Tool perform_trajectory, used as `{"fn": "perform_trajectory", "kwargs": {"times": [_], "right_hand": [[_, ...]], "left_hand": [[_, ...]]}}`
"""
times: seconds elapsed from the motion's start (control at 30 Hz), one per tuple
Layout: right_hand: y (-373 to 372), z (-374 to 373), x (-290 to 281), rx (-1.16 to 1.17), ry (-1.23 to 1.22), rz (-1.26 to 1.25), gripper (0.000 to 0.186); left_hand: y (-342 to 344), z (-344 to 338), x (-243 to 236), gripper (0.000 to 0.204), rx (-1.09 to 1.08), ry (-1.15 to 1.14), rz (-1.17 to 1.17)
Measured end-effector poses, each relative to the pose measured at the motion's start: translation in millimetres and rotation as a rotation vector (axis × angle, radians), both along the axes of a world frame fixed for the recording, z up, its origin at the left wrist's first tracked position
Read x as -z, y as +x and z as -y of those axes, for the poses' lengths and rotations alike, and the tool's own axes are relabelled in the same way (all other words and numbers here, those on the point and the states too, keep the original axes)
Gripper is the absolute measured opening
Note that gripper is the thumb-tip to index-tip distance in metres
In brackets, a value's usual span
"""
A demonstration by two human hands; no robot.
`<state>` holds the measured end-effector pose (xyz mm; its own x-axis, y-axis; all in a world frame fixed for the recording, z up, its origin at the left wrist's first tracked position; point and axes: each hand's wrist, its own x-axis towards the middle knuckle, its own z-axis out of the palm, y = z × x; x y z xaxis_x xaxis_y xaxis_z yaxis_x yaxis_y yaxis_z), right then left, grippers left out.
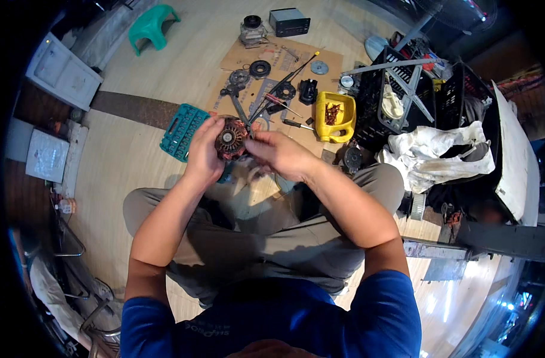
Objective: The person works on a motor component while sitting on the floor, using pliers to pull at wires and using their hands to wind or adjust copper coils.
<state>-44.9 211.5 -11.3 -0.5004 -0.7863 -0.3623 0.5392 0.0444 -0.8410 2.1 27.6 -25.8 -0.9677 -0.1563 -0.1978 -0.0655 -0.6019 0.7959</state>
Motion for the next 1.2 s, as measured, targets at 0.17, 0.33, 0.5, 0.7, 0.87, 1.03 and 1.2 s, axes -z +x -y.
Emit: {"fn": "perform_trajectory", "kwargs": {"times": [0.17, 0.33, 0.5, 0.7, 0.87, 1.03, 1.2], "right_hand": [[-14.0, -7.9, 4.8, -0.193, 0.108, -0.005, 0.018], [-32.8, -14.3, 18.0, -0.095, 0.191, -0.329, 0.017], [-42.6, -31.7, 6.2, 0.045, 0.205, -0.604, 0.018], [-33.1, -43.5, -7.1, -0.022, 0.163, -0.581, 0.016], [-26.2, -46.0, 0.1, -0.238, 0.244, -0.646, 0.017], [-34.2, -50.9, 3.5, -0.166, 0.496, -1.09, 0.016], [-58.4, -68.6, 0.0, 0.188, 0.625, -1.268, 0.016]], "left_hand": [[-0.2, 12.3, 8.0, 0.028, -0.009, 0.015, 0.042], [-4.0, 22.3, -6.5, 0.027, 0.291, 0.027, 0.012], [-5.9, 11.8, -6.3, 0.021, 0.165, -0.417, 0.048], [-16.1, 16.5, 16.6, 0.022, -0.016, -0.219, 0.111], [-21.8, 22.5, 11.2, 0.026, -0.148, 0.089, 0.042], [-16.9, 34.7, 0.3, 0.026, 0.006, 0.236, 0.112], [-18.4, 42.5, -8.4, 0.024, 0.325, 0.11, 0.04]]}}
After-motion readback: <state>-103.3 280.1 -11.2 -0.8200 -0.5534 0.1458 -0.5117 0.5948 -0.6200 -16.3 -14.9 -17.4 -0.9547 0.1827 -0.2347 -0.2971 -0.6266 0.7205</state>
